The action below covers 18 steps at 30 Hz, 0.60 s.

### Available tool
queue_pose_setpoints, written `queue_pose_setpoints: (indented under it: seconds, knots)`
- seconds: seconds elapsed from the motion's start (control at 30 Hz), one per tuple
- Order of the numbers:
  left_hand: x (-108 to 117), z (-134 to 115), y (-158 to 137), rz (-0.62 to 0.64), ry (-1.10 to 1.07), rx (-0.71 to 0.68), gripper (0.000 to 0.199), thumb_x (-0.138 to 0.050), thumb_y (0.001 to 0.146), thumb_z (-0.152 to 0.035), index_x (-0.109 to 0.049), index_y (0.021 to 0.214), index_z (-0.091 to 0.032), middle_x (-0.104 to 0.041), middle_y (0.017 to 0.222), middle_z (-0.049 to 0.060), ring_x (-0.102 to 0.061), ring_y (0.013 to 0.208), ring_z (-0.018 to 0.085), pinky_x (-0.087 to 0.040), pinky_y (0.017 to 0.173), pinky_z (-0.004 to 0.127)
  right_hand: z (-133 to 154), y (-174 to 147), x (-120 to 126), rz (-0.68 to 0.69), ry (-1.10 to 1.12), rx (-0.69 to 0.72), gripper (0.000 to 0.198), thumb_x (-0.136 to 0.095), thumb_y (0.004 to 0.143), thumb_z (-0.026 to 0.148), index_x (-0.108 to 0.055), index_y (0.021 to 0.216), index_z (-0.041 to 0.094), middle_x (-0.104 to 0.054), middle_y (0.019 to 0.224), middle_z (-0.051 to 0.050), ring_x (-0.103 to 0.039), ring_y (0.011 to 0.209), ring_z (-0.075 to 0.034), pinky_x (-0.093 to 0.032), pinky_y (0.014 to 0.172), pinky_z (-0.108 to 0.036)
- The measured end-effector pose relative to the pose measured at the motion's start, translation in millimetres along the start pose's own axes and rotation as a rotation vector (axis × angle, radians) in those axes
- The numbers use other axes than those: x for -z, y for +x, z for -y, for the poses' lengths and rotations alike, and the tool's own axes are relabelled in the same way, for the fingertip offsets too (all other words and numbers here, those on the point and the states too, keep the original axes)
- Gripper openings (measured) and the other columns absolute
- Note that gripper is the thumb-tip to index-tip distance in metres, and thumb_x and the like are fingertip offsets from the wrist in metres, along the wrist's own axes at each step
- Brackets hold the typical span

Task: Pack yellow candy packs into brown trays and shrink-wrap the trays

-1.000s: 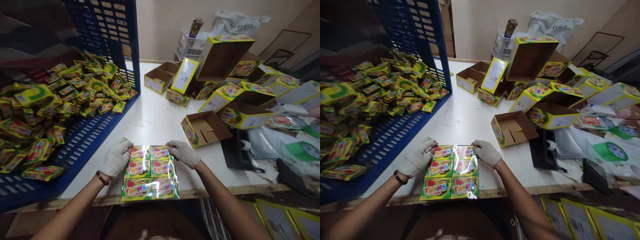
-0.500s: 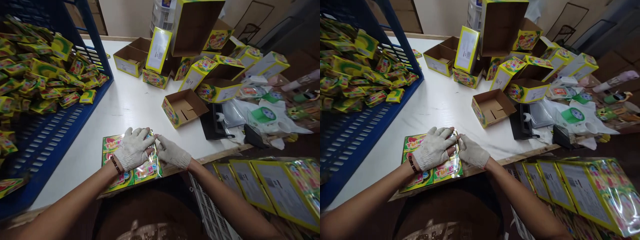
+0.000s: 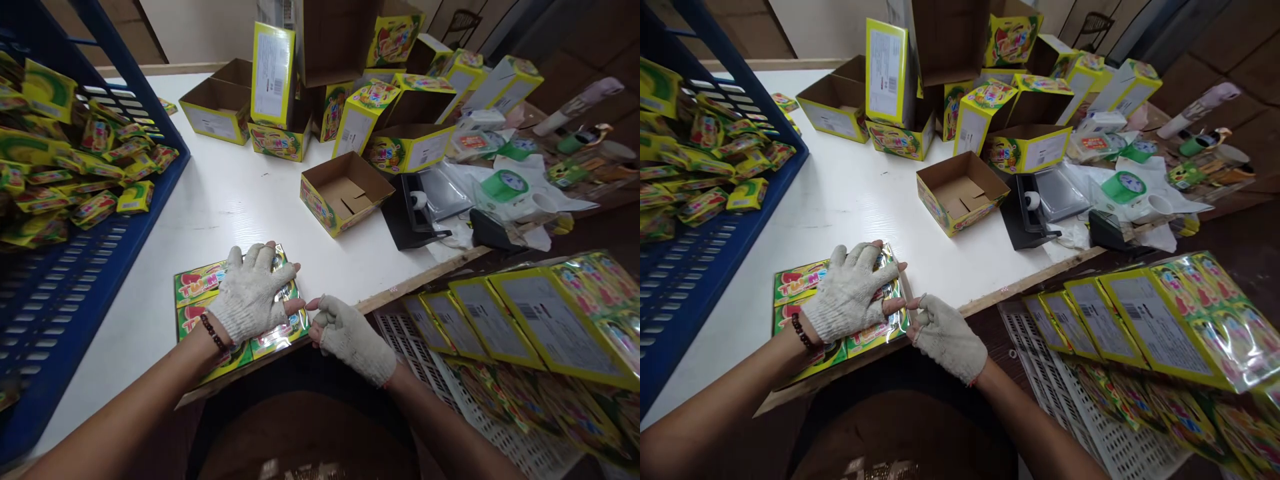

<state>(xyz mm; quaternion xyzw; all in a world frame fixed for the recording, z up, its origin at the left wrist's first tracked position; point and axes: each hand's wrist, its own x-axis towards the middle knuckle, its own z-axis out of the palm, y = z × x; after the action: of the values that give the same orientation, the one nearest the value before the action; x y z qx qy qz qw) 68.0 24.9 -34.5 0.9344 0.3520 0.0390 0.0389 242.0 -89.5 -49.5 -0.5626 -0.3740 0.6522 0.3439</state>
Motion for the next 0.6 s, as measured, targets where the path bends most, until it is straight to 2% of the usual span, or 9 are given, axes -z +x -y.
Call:
queue_pose_setpoints:
  seconds: [0.13, 0.23, 0.3, 0.37, 0.43, 0.47, 0.53, 0.6]
  knots:
    - [-1, -2, -1, -0.02, 0.058, -0.003, 0.072, -0.05, 0.075, -0.076, -0.062, 0.125, -0.026, -0.047, 0.136, 0.023, -0.037, 0.127, 0.046, -0.026, 0.096, 0.064, -13, -8, -11, -0.102, 0.037, -0.057, 0.026, -0.06, 0.077, 0.035, -0.054, 0.097, 0.02, -0.056, 0.067, 0.004, -0.055, 0.057, -0.011, -0.044, 0.053, -0.023]
    - [-2, -2, 0, -0.037, 0.118, 0.005, 0.076, -0.05, 0.07, -0.081, -0.065, 0.12, -0.026, -0.049, 0.133, 0.023, -0.04, 0.124, 0.046, -0.029, 0.095, 0.062, -9, -11, 13, -0.135, -0.249, 0.064, 0.015, -0.058, 0.078, 0.03, -0.063, 0.088, 0.021, -0.06, 0.067, 0.002, -0.058, 0.065, -0.014, -0.046, 0.061, -0.026]
    - [-3, -1, 1, -0.062, 0.131, 0.014, 0.078, -0.051, 0.067, -0.082, -0.066, 0.119, -0.025, -0.051, 0.132, 0.023, -0.043, 0.122, 0.046, -0.031, 0.094, 0.062, 3, -12, 53, -0.285, -0.436, 0.169, 0.016, -0.056, 0.079, 0.032, -0.067, 0.084, 0.021, -0.064, 0.071, 0.0, -0.059, 0.07, -0.016, -0.047, 0.067, -0.027]
    - [-5, 0, 2, -0.084, 0.122, 0.012, 0.078, -0.051, 0.067, -0.082, -0.066, 0.119, -0.025, -0.051, 0.131, 0.023, -0.044, 0.12, 0.046, -0.032, 0.093, 0.062, 20, -13, 108, -0.626, -0.516, 0.253, 0.024, -0.053, 0.082, 0.039, -0.067, 0.089, 0.02, -0.065, 0.077, -0.003, -0.058, 0.073, -0.017, -0.046, 0.07, -0.029]
    - [-6, 1, 2, -0.094, 0.115, 0.006, 0.077, -0.049, 0.069, -0.081, -0.067, 0.118, -0.025, -0.052, 0.131, 0.024, -0.045, 0.119, 0.047, -0.033, 0.092, 0.062, 34, -10, 167, -1.042, -0.542, 0.313, 0.034, -0.048, 0.085, 0.044, -0.066, 0.099, 0.019, -0.066, 0.085, -0.005, -0.058, 0.078, -0.019, -0.046, 0.073, -0.031]
    - [-6, 1, 2, -0.095, 0.116, 0.004, 0.077, -0.048, 0.07, -0.081, -0.067, 0.118, -0.025, -0.053, 0.13, 0.023, -0.045, 0.12, 0.047, -0.033, 0.092, 0.062, 40, -7, 193, -1.123, -0.541, 0.293, 0.037, -0.047, 0.084, 0.043, -0.065, 0.103, 0.018, -0.066, 0.09, -0.007, -0.057, 0.082, -0.019, -0.046, 0.074, -0.031]
    - [-7, 2, 2, -0.099, 0.126, 0.005, 0.077, -0.047, 0.07, -0.081, -0.067, 0.119, -0.025, -0.054, 0.129, 0.023, -0.045, 0.121, 0.046, -0.033, 0.092, 0.062, 45, 3, 234, -1.068, -0.522, 0.209, 0.037, -0.046, 0.084, 0.043, -0.067, 0.097, 0.015, -0.066, 0.087, -0.008, -0.057, 0.078, -0.019, -0.046, 0.069, -0.03]
    - [-7, 2, 2, -0.106, 0.134, 0.01, 0.077, -0.048, 0.07, -0.08, -0.067, 0.12, -0.025, -0.054, 0.129, 0.024, -0.045, 0.12, 0.047, -0.033, 0.092, 0.062, 45, 13, 257, -0.963, -0.514, 0.172, 0.037, -0.045, 0.083, 0.045, -0.068, 0.088, 0.016, -0.066, 0.083, -0.007, -0.057, 0.073, -0.017, -0.046, 0.064, -0.028]
